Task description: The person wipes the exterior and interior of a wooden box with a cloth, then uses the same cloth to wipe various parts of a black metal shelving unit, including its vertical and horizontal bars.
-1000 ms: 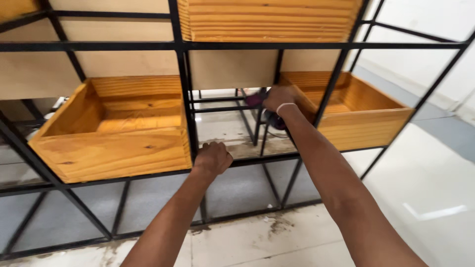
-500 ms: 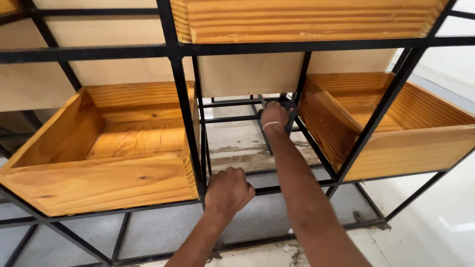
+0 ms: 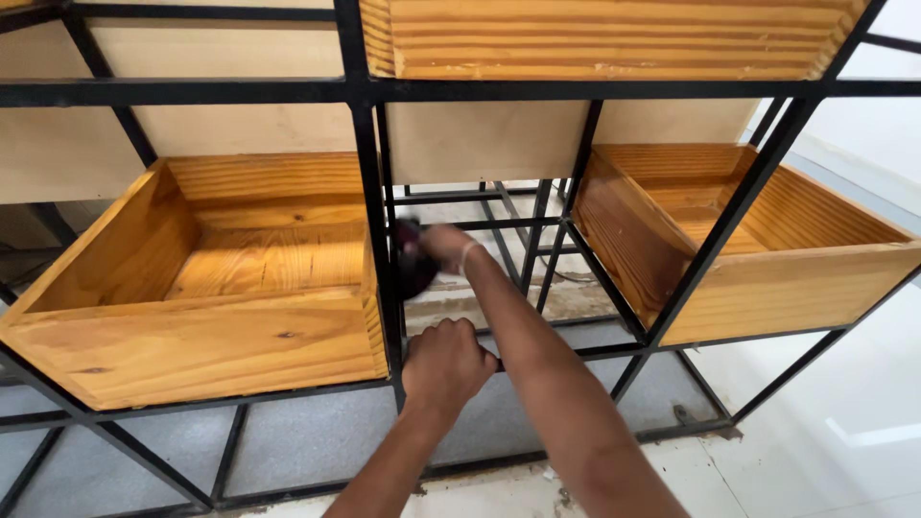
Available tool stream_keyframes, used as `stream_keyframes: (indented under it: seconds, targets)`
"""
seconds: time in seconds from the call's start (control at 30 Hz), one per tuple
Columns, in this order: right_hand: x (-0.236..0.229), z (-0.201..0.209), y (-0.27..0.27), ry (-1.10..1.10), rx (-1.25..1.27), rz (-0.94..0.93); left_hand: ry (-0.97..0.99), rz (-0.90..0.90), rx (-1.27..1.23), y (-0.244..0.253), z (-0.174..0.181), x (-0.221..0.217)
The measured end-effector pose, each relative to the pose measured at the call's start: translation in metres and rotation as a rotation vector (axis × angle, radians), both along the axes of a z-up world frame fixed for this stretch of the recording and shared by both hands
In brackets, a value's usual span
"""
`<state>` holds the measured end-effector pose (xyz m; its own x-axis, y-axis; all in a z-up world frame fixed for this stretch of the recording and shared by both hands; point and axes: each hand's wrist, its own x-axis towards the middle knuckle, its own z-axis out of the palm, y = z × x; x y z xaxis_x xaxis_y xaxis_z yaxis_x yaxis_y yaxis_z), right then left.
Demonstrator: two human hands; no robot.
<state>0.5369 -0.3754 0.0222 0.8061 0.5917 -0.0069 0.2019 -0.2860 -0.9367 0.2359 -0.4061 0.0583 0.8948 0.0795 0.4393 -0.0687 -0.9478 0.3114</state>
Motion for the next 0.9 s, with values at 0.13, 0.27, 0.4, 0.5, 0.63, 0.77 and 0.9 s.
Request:
stream_keyframes:
  seconds: [0.13, 0.27, 0.4, 0.5, 0.63, 0.77, 0.9]
  targets:
    - [-0.025, 0.003, 0.017, -0.125, -0.37, -0.002, 0.138, 0.04, -0.096, -0.001, 0.016, -0.004]
    - [-0.047, 0.017, 0.007, 0.069, 0.226, -0.207, 0.105, 0.006, -0.113, 0.001, 0.021, -0.01]
    - [-0.044, 0.008, 0.006, -0.194, 0.013, -0.09, 0.094, -0.005, -0.097, 0.001, 0.022, -0.012]
    - [-0.051, 0.011, -0.008, -0.276, -0.049, 0.054, 0.033, -0.02, -0.14, -0.003, 0.021, -0.014]
    - [-0.081, 0.05, -0.037, -0.2, -0.292, 0.118, -0.538, -0.2, -0.179, 0.002, 0.014, -0.029]
    - [-0.122, 0.077, -0.067, -0.215, -0.523, 0.373, -0.815, -0.411, -0.308, 0.009, 0.025, -0.051]
    - [-0.152, 0.076, -0.116, -0.021, -0.322, 0.524, -0.969, -0.534, -0.294, -0.016, 0.064, -0.048]
